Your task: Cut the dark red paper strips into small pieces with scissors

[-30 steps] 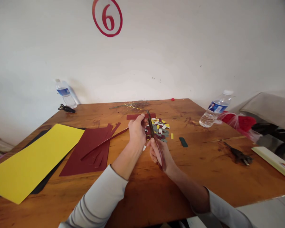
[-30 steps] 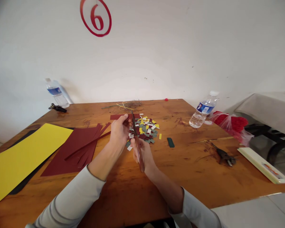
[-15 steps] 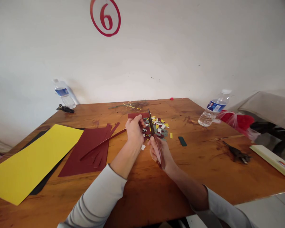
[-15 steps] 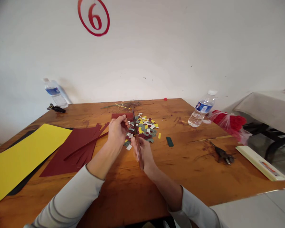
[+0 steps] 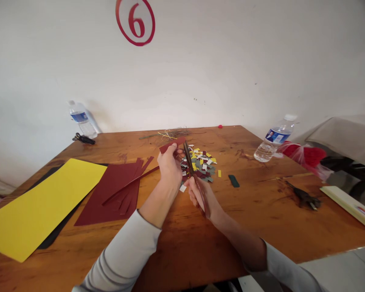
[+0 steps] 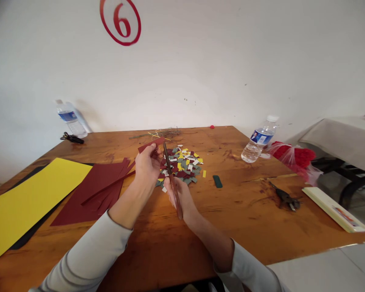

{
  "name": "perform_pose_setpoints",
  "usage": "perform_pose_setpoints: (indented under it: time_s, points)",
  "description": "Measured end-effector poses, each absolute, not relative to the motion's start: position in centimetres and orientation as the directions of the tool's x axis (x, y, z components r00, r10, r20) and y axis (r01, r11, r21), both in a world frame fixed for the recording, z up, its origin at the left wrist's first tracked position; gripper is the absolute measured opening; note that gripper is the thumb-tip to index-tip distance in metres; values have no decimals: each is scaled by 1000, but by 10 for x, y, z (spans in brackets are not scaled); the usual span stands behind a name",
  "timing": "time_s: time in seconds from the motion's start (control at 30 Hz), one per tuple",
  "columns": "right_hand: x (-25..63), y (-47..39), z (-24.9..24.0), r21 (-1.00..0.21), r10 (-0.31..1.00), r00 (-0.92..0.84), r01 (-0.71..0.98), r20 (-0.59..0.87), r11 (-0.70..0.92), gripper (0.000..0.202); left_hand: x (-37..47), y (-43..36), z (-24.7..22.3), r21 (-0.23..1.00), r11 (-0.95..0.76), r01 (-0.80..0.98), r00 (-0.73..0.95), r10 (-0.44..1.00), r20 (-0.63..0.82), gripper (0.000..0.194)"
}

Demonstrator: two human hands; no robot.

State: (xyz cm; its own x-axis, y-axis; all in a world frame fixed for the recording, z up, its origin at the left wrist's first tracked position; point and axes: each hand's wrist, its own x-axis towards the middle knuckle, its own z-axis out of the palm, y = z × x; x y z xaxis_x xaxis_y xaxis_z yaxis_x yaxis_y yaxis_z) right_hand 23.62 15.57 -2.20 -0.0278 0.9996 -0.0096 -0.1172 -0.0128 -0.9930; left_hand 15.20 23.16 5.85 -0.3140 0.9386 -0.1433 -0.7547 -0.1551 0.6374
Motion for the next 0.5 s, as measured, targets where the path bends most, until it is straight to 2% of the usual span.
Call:
perform_pose_setpoints:
  time_s: [0.17, 0.5]
  points:
    - [239, 159, -28, -989, 997, -66, -141, 43, 34, 55, 154, 231, 57, 668, -106, -737, -265, 954, -140, 17]
    - [238, 159, -17, -982, 998, -29, -175, -63, -67, 64, 155, 230, 58, 668, -98, -738, -241, 963, -125, 12]
